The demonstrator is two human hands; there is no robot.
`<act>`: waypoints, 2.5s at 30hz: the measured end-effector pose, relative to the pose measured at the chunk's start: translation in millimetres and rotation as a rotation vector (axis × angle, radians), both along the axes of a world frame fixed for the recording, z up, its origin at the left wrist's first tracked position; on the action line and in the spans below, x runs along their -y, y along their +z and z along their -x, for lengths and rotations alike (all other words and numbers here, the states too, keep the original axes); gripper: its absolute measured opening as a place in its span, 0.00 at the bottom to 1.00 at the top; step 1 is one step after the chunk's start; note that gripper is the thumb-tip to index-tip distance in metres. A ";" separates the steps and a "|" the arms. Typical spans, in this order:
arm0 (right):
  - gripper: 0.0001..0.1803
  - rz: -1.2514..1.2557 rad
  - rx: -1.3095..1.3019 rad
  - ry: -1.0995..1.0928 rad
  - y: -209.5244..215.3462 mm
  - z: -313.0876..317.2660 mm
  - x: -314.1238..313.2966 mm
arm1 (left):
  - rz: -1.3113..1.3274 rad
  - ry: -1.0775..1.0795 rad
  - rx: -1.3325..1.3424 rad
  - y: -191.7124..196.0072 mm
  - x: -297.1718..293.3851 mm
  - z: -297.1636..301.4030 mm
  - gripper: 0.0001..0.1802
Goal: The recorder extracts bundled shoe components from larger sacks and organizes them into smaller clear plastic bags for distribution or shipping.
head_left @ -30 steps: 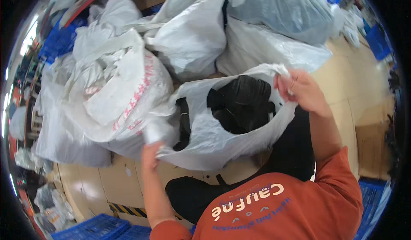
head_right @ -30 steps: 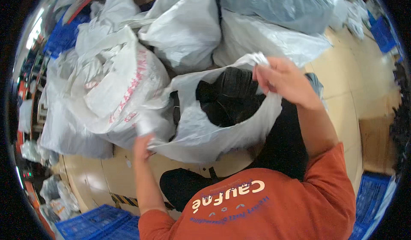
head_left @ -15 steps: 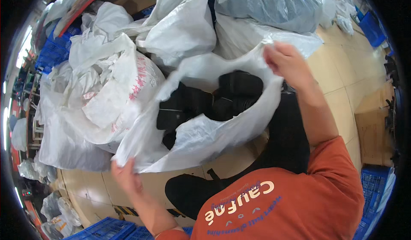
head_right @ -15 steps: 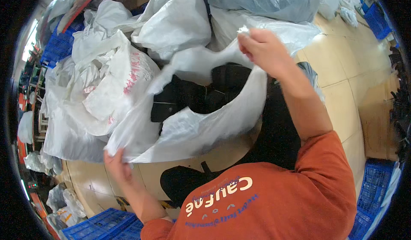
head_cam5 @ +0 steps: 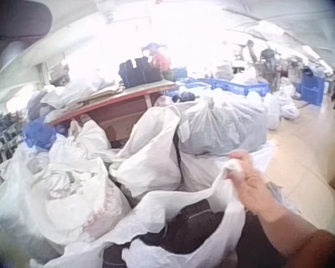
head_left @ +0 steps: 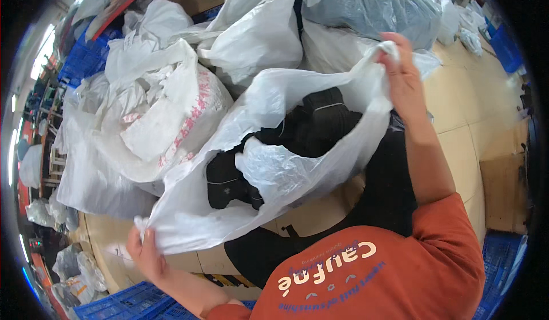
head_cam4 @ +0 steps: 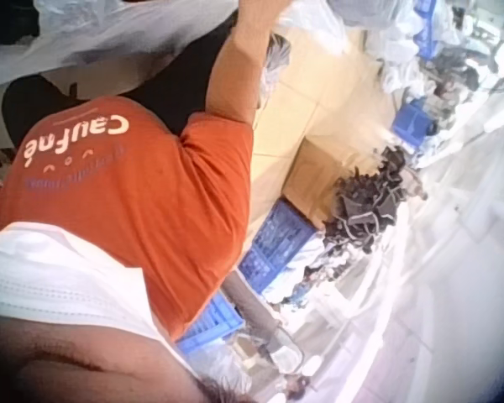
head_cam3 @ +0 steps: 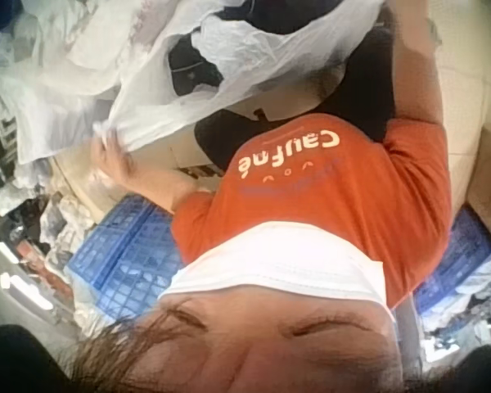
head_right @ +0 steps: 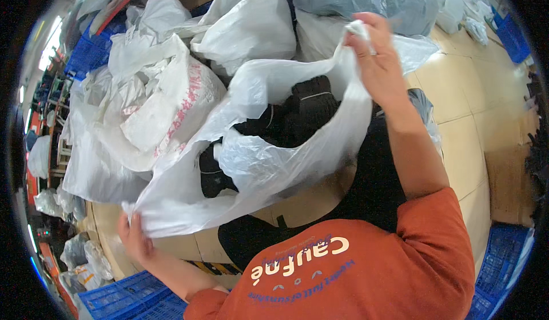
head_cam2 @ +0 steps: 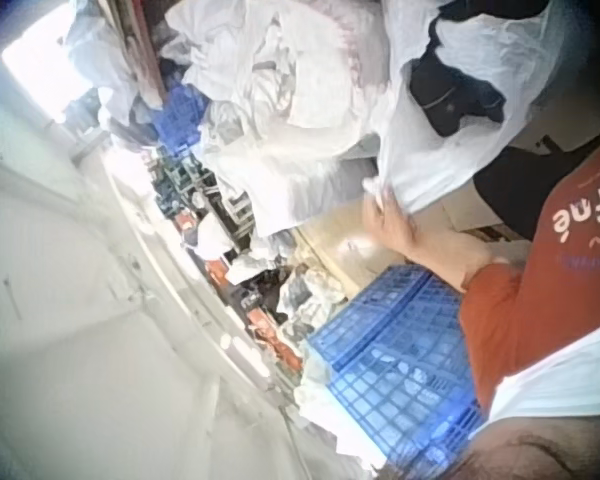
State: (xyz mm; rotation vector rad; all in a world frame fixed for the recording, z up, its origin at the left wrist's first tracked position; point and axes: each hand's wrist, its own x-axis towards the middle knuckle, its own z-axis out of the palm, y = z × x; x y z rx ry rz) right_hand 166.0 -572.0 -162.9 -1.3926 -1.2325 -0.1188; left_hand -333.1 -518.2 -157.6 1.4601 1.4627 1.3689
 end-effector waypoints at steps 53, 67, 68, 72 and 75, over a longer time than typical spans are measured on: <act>0.17 1.102 -0.400 1.070 -138.4 88.5 -93.1 | 0.589 -0.438 0.089 -100.2 -38.5 -227.4 0.08; 0.04 0.230 0.908 0.642 -164.0 92.7 -54.9 | 0.877 -1.022 -0.011 -194.5 -76.0 -232.7 0.14; 0.03 0.099 0.901 0.657 -163.1 95.0 -56.5 | 1.202 -0.903 0.357 -202.2 -74.4 -229.9 0.13; 0.06 0.232 0.726 0.960 -147.9 102.4 -56.6 | 0.982 -0.854 0.782 -230.1 -55.3 -206.5 0.13; 0.11 0.328 0.544 1.001 -143.2 109.3 -50.9 | 0.915 -0.692 1.107 -201.0 -31.5 -208.7 0.13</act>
